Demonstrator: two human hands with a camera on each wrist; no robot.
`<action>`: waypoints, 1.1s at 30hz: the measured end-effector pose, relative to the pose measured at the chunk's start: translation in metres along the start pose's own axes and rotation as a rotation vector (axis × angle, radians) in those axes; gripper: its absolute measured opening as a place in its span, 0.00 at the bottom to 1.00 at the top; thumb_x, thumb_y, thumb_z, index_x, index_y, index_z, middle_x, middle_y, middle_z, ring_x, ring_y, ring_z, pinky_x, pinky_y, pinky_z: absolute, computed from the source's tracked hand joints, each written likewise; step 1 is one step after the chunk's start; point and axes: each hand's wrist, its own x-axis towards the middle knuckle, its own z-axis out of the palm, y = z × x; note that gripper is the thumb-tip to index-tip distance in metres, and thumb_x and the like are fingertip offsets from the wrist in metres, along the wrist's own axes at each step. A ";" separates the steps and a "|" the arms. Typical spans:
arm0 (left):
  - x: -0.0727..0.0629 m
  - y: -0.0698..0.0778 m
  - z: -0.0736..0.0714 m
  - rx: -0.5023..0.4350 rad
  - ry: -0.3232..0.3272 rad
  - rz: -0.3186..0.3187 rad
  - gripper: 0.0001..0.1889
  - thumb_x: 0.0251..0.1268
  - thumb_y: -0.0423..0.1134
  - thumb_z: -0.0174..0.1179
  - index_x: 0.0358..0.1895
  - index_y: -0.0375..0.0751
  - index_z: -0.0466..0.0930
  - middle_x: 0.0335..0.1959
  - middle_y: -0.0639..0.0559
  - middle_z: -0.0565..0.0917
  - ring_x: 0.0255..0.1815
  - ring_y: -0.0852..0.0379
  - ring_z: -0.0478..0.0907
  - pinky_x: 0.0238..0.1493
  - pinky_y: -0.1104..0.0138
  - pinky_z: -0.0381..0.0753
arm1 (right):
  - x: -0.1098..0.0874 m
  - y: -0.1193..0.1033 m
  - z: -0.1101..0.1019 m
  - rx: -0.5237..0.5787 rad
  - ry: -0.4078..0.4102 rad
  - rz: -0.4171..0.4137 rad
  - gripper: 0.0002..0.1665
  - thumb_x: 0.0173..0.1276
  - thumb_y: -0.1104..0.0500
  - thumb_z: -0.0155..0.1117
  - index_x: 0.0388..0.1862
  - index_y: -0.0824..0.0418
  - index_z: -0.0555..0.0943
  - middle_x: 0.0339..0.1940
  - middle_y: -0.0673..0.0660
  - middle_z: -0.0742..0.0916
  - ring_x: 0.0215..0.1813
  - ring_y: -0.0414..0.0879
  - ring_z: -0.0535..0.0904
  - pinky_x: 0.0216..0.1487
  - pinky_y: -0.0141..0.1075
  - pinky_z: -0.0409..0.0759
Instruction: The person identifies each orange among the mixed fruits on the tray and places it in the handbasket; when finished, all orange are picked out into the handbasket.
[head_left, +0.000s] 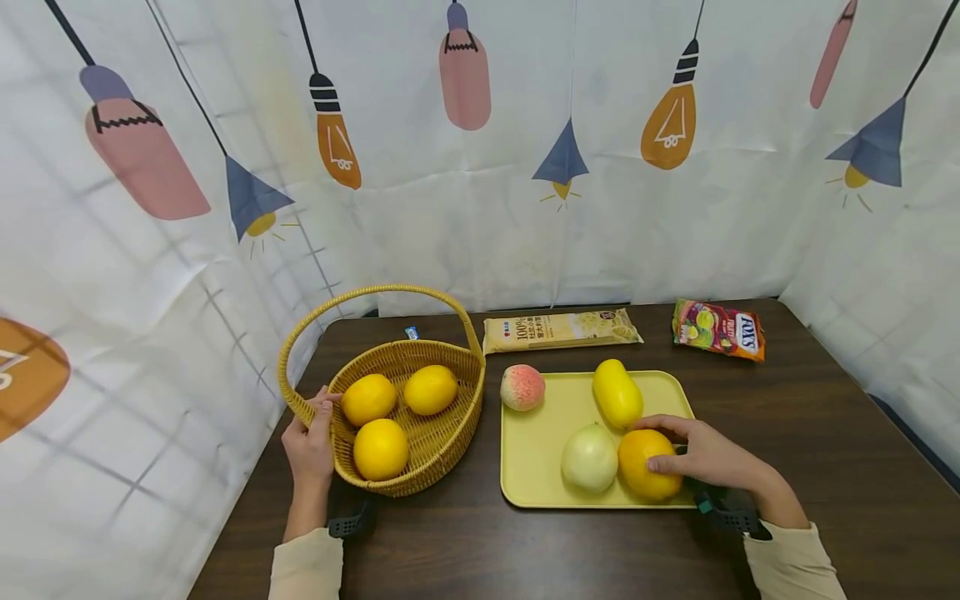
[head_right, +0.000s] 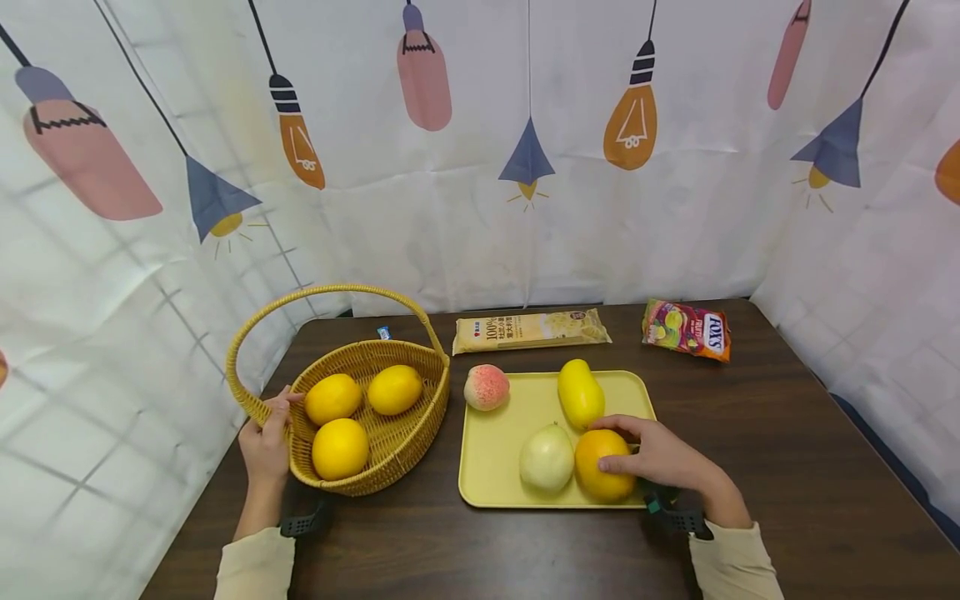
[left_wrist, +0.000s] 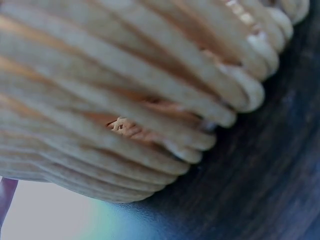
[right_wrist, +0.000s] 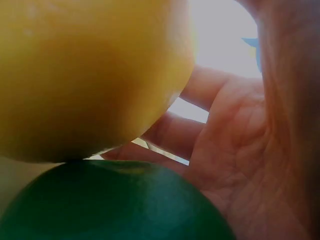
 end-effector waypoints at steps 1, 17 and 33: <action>0.000 0.000 0.000 -0.002 -0.001 -0.002 0.15 0.73 0.39 0.54 0.45 0.28 0.83 0.41 0.51 0.87 0.65 0.45 0.73 0.60 0.76 0.73 | 0.000 0.001 0.000 0.006 -0.007 -0.003 0.28 0.68 0.54 0.66 0.65 0.57 0.74 0.57 0.54 0.82 0.50 0.37 0.75 0.49 0.31 0.77; 0.000 0.002 0.000 -0.005 0.000 -0.008 0.15 0.73 0.38 0.54 0.45 0.26 0.82 0.43 0.44 0.87 0.66 0.44 0.73 0.60 0.76 0.73 | -0.003 0.008 -0.003 0.016 -0.080 -0.010 0.41 0.61 0.53 0.72 0.72 0.58 0.67 0.62 0.58 0.78 0.53 0.38 0.75 0.52 0.34 0.77; -0.010 0.038 0.004 0.024 -0.030 0.003 0.14 0.73 0.33 0.52 0.45 0.21 0.81 0.46 0.26 0.82 0.65 0.36 0.72 0.61 0.74 0.73 | -0.003 0.005 -0.002 -0.082 0.045 0.009 0.45 0.55 0.47 0.76 0.70 0.54 0.67 0.60 0.54 0.79 0.54 0.42 0.75 0.52 0.40 0.77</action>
